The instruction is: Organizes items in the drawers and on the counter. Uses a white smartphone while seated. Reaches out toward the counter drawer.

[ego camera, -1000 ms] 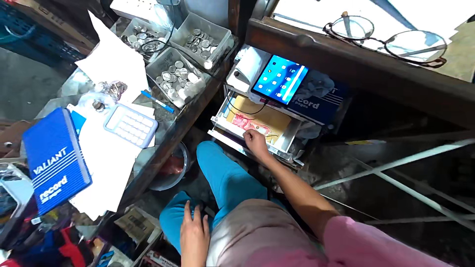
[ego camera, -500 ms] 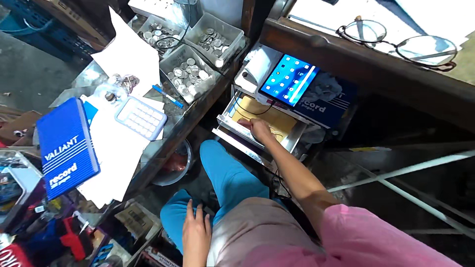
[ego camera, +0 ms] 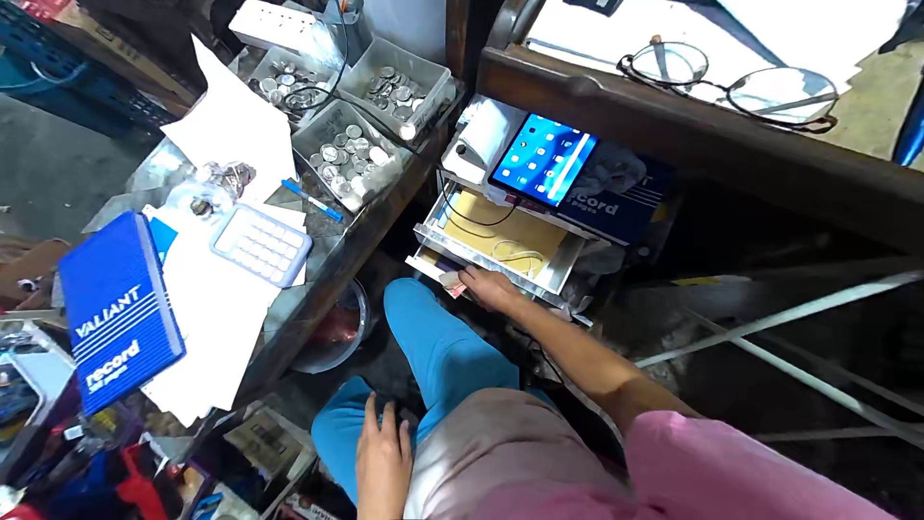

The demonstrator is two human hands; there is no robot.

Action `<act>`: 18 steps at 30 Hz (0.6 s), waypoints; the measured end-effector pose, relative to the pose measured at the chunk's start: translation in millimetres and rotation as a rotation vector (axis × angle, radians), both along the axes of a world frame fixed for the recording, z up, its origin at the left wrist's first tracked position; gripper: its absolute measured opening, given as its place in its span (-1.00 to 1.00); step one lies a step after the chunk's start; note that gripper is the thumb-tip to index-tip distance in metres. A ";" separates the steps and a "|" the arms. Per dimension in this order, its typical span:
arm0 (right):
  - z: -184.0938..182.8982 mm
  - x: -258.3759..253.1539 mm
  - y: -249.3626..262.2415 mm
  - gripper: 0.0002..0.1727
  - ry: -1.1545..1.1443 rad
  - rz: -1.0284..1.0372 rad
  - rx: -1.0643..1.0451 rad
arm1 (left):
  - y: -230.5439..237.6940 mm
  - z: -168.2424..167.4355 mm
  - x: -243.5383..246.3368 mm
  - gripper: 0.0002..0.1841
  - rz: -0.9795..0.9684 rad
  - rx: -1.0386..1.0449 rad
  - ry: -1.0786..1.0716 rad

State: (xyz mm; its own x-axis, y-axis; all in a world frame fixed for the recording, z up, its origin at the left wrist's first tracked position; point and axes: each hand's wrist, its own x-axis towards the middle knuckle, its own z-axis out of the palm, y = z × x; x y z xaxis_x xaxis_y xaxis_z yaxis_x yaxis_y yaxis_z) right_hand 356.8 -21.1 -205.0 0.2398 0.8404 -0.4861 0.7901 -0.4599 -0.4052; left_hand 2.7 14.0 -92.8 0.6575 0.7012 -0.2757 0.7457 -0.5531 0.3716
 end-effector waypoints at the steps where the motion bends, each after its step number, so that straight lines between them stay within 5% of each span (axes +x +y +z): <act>1: -0.8 6.9 0.0 -0.57 -0.024 -0.005 0.002 | -0.6 -0.9 -1.9 -0.63 0.002 -0.002 0.005; 6: -18.5 54.4 4.9 -0.62 -0.094 -0.269 0.104 | -3.3 -6.7 -2.4 -0.63 0.013 -0.013 0.027; 10: -34.9 81.4 0.5 -0.63 0.154 -0.592 0.079 | -2.7 -8.3 7.5 -0.64 0.019 -0.028 0.010; 18: -79.8 57.4 -2.7 -0.56 0.111 -0.608 -0.241 | 9.9 0.1 25.0 -0.60 -0.052 -0.158 0.117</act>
